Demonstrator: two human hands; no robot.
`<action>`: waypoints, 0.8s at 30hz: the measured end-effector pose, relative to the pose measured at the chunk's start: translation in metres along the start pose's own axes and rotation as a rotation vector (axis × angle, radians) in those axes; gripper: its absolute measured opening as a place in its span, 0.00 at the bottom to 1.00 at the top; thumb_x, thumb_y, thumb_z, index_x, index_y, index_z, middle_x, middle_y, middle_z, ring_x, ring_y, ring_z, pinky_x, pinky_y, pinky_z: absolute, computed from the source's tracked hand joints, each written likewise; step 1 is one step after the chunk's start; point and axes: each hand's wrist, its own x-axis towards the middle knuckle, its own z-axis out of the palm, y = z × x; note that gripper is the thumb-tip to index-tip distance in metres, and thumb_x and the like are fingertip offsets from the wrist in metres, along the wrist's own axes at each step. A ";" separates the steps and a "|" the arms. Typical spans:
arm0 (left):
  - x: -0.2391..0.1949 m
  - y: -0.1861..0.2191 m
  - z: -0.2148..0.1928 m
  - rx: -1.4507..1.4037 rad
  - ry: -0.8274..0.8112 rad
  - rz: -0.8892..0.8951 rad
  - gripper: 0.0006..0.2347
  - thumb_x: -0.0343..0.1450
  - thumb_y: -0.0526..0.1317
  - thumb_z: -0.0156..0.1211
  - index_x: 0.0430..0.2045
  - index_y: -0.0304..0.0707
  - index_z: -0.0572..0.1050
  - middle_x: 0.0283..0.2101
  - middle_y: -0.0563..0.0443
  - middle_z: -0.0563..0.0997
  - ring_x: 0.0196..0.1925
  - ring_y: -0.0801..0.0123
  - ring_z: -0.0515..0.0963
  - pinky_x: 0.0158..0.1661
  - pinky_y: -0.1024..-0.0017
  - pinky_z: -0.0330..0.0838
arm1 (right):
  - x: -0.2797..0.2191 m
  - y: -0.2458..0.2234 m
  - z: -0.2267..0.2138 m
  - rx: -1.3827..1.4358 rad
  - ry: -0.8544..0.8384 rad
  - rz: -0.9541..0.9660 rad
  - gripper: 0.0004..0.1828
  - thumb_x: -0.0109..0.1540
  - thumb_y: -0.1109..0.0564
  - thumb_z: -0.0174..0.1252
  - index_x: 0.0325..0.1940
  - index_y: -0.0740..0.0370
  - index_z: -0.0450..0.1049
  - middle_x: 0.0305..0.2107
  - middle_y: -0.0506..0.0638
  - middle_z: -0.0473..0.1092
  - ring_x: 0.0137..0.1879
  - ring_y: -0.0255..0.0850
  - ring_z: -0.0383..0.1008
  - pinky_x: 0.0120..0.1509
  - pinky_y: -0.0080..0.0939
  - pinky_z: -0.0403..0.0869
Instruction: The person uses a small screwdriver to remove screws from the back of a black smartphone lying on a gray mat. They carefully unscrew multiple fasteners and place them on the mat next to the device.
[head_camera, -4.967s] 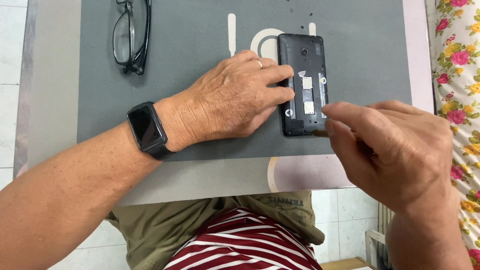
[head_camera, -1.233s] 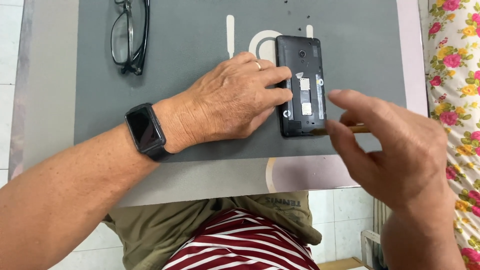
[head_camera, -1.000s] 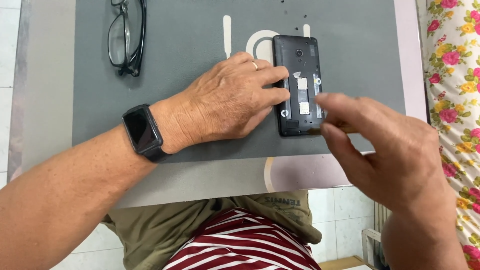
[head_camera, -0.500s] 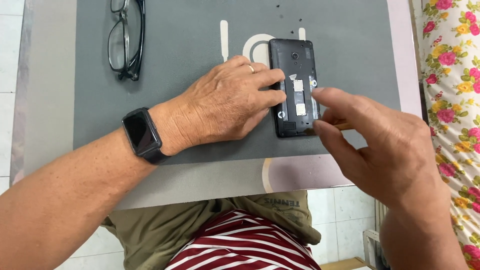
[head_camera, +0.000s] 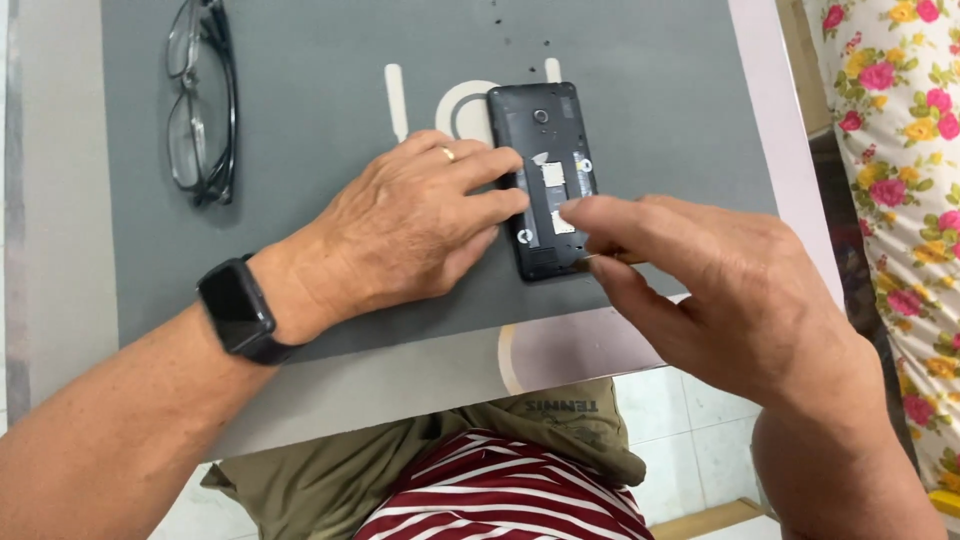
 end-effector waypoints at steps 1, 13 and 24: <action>0.000 0.000 0.000 -0.001 -0.004 0.008 0.09 0.73 0.35 0.68 0.46 0.42 0.78 0.57 0.45 0.80 0.52 0.48 0.84 0.53 0.55 0.75 | -0.002 0.002 0.002 0.001 0.005 0.007 0.16 0.71 0.66 0.58 0.63 0.59 0.73 0.34 0.46 0.76 0.33 0.42 0.72 0.38 0.44 0.71; 0.003 0.001 0.000 -0.004 -0.002 -0.003 0.16 0.69 0.35 0.72 0.50 0.40 0.79 0.58 0.41 0.81 0.56 0.49 0.83 0.54 0.54 0.76 | -0.010 0.011 0.005 0.037 0.027 -0.072 0.18 0.69 0.64 0.59 0.64 0.58 0.73 0.30 0.49 0.73 0.30 0.47 0.69 0.38 0.49 0.70; 0.009 0.004 -0.008 -0.058 0.021 -0.043 0.09 0.72 0.33 0.67 0.44 0.39 0.77 0.55 0.41 0.80 0.53 0.48 0.82 0.56 0.56 0.73 | -0.004 0.008 0.002 -0.028 0.100 -0.121 0.18 0.69 0.63 0.62 0.63 0.61 0.70 0.27 0.50 0.70 0.30 0.47 0.68 0.47 0.50 0.78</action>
